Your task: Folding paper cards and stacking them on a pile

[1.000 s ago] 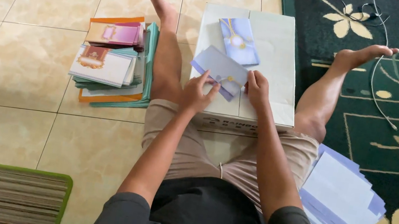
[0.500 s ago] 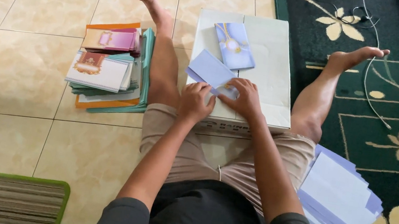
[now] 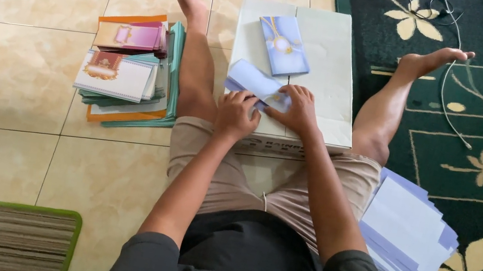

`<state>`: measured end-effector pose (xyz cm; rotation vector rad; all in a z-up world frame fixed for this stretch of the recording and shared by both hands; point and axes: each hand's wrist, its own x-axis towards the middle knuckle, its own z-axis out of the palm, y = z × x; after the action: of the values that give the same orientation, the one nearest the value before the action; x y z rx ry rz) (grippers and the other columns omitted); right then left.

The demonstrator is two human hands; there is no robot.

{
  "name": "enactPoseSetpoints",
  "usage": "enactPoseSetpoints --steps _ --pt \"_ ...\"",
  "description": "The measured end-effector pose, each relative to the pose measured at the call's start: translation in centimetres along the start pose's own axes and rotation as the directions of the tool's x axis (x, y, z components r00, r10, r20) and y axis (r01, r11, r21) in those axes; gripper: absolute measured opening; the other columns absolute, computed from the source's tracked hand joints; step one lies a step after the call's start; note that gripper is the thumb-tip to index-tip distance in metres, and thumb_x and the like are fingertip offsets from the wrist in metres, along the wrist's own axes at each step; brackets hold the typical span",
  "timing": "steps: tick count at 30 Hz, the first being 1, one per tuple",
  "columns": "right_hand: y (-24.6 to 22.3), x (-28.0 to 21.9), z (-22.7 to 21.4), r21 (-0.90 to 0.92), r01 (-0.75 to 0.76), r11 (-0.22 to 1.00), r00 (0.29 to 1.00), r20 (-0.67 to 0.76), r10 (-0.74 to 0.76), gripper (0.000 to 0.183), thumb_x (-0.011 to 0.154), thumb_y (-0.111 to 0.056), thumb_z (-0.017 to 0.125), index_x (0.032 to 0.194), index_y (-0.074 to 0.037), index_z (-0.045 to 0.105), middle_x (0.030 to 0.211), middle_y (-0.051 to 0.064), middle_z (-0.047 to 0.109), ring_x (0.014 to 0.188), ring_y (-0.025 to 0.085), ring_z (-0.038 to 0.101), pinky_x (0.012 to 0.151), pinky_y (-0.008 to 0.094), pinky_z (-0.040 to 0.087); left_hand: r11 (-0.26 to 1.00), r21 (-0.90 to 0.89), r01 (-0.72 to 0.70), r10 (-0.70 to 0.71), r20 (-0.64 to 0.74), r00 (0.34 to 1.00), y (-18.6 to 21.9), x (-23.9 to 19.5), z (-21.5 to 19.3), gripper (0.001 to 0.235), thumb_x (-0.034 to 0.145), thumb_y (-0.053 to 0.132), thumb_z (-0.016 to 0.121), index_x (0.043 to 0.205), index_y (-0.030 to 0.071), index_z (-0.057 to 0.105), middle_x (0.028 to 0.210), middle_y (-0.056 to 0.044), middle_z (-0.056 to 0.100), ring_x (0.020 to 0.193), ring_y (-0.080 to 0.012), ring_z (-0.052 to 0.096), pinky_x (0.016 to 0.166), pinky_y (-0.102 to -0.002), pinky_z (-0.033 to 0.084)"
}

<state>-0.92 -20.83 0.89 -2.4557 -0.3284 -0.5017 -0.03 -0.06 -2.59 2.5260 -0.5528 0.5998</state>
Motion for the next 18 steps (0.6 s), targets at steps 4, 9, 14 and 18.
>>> enactPoseSetpoints --steps 4,9,14,18 --pt "0.9 -0.2 0.7 0.014 0.015 1.000 0.999 -0.031 -0.014 0.052 0.071 -0.044 0.089 0.108 -0.017 0.065 0.104 0.009 0.070 0.109 0.037 0.066 0.100 0.058 0.045 1.000 -0.003 0.000 0.000 0.077 0.997 0.4 0.0 -1.1 0.057 0.085 0.038 0.062 0.139 0.020 0.065 0.131 -0.011 0.067 0.119 -0.0298 0.063 0.100 -0.049 0.042" --pt "1.2 -0.4 1.1 0.147 -0.039 0.988 0.993 -0.108 0.055 0.018 0.088 -0.016 0.077 0.104 -0.021 0.072 0.095 0.001 0.076 0.096 0.027 0.073 0.086 0.044 0.056 0.998 0.008 -0.059 0.058 0.081 0.995 0.2 0.0 -1.0 0.051 0.094 0.046 0.058 0.138 0.022 0.067 0.128 -0.010 0.069 0.115 -0.0307 0.064 0.098 -0.050 0.042" --pt "1.3 -0.2 0.3 0.417 -0.158 0.895 0.901 -0.309 0.303 0.046 0.092 -0.013 0.080 0.130 -0.016 0.055 0.100 0.015 0.071 0.088 0.040 0.074 0.076 0.048 0.061 0.981 0.054 -0.187 0.188 -0.013 0.982 0.0 -0.7 -0.3 0.042 0.089 0.057 0.057 0.110 0.025 0.076 0.097 -0.001 0.063 0.092 -0.0222 0.063 0.092 -0.049 0.042" --pt "4.9 -0.1 1.6 0.357 -0.368 0.858 0.772 -0.397 0.496 0.068 0.079 -0.006 0.088 0.131 -0.017 0.046 0.119 0.015 0.066 0.104 0.041 0.071 0.080 0.049 0.062 0.953 -0.070 -0.295 0.295 -0.011 0.955 0.8 -2.0 0.3 0.030 0.078 0.052 0.067 0.086 0.024 0.073 0.091 0.000 0.060 0.090 -0.0223 0.062 0.085 -0.045 0.049"
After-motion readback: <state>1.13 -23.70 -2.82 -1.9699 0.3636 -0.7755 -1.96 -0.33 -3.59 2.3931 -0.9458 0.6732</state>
